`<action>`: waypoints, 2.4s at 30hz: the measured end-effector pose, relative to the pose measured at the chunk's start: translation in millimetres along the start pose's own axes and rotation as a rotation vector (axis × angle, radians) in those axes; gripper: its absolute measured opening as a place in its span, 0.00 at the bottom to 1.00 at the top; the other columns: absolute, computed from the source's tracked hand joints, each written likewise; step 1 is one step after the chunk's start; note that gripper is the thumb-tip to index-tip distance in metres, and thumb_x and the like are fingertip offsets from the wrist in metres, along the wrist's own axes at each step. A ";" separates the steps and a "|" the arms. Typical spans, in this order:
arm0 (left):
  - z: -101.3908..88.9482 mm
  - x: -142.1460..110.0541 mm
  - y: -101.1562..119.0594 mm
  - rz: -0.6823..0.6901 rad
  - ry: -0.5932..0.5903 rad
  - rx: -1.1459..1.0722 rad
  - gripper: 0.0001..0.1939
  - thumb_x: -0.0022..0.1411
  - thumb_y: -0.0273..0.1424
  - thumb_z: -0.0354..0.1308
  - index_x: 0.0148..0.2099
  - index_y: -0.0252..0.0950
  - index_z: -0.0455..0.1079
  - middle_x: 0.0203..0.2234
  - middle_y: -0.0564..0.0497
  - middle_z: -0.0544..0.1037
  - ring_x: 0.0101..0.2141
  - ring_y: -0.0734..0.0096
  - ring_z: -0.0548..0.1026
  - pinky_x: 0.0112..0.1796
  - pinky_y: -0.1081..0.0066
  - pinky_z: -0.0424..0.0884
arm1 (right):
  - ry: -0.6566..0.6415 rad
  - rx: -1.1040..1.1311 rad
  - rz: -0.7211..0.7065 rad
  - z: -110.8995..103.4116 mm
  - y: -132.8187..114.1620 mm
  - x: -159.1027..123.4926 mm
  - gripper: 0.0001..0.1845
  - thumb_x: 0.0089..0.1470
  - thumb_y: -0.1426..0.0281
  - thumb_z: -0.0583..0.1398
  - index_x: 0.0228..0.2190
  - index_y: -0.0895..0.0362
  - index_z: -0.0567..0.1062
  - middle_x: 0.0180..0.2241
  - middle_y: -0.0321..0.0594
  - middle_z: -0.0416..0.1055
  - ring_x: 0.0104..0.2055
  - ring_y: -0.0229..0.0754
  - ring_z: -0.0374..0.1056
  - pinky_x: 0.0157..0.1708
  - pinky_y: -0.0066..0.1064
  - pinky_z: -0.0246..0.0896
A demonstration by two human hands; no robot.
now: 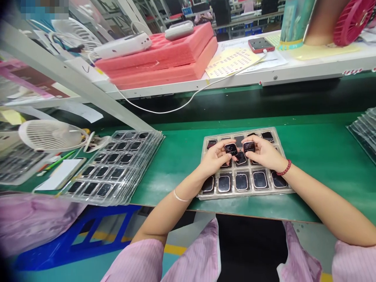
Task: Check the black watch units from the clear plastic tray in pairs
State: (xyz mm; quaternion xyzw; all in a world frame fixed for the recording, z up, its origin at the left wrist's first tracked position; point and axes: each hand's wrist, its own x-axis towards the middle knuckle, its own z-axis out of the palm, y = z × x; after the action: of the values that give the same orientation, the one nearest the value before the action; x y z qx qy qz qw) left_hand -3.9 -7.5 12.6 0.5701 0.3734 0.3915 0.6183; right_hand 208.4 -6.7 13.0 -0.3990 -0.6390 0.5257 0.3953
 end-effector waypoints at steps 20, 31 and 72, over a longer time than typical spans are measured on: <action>1.2 -1.7 2.8 -0.007 0.015 0.038 0.25 0.52 0.24 0.57 0.55 0.33 0.67 0.40 0.44 0.78 0.29 0.73 0.78 0.24 0.79 0.66 | 0.018 -0.304 -0.134 -2.3 2.6 -1.7 0.13 0.51 0.73 0.59 0.42 0.55 0.72 0.38 0.42 0.75 0.37 0.46 0.73 0.36 0.37 0.69; -0.5 -0.2 2.2 0.014 0.010 0.040 0.26 0.48 0.22 0.56 0.52 0.33 0.67 0.40 0.46 0.78 0.29 0.75 0.78 0.28 0.78 0.68 | -0.013 -0.300 -0.116 -1.5 -0.5 -3.9 0.17 0.50 0.73 0.59 0.44 0.55 0.71 0.40 0.43 0.76 0.37 0.46 0.74 0.33 0.36 0.70; -0.8 -0.9 1.0 0.016 0.015 0.061 0.21 0.55 0.28 0.59 0.52 0.33 0.69 0.40 0.43 0.79 0.29 0.74 0.77 0.24 0.79 0.66 | -0.014 -0.385 -0.172 -1.6 -1.3 -3.7 0.13 0.51 0.72 0.60 0.41 0.55 0.74 0.36 0.41 0.76 0.32 0.42 0.72 0.29 0.31 0.66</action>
State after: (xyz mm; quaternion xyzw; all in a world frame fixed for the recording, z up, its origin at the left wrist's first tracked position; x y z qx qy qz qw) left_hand -5.0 -7.9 13.5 0.5887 0.3853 0.3893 0.5945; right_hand 211.1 -9.7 14.2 -0.4076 -0.7619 0.3610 0.3507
